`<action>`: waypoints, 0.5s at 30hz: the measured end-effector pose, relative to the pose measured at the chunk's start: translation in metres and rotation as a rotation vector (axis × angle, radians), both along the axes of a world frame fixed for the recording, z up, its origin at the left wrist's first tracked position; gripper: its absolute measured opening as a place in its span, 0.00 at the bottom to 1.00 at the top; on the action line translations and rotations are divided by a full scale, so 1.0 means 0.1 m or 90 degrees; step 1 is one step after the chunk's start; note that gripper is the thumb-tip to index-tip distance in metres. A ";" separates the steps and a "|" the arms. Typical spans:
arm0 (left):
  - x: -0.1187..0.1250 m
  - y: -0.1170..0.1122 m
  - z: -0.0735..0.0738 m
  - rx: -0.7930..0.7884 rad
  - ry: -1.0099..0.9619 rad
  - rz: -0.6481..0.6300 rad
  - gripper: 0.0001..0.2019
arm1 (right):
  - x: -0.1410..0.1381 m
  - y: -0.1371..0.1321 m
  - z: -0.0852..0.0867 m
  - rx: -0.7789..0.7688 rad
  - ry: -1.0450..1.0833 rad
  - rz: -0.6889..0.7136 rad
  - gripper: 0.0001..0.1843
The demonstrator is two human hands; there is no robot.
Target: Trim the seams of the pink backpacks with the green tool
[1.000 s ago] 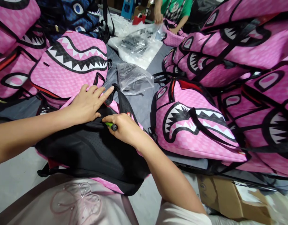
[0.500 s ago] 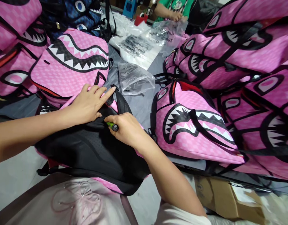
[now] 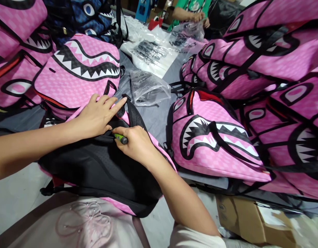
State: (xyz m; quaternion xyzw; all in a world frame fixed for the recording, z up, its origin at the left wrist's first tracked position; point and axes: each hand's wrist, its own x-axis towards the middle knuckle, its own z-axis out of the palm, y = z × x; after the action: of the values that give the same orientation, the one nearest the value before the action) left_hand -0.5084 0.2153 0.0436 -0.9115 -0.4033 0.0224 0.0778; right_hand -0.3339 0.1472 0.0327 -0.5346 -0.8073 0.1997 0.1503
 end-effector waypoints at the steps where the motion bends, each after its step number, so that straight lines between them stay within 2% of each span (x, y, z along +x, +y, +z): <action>1: 0.00 0.00 0.00 0.001 0.001 0.000 0.51 | 0.00 -0.01 0.00 -0.006 0.003 -0.012 0.15; 4: 0.00 0.03 0.03 0.000 0.012 -0.003 0.51 | -0.01 -0.03 0.01 -0.009 0.041 -0.039 0.13; 9: -0.16 0.16 0.21 -0.105 0.073 -0.037 0.57 | -0.08 -0.15 -0.10 -0.027 0.287 -0.025 0.12; 12: -0.34 0.16 0.31 -0.153 0.090 -0.006 0.59 | -0.14 -0.26 -0.19 0.036 0.319 -0.047 0.09; 15: -0.46 0.09 0.35 -0.147 0.091 0.028 0.57 | -0.22 -0.38 -0.22 0.102 0.330 -0.023 0.07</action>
State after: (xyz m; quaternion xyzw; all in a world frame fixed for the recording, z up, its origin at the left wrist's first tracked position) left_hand -0.5545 0.2239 0.0783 -0.9013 -0.4114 0.1355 0.0002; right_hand -0.3559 0.1092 0.0112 -0.4664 -0.7454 0.2625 0.3973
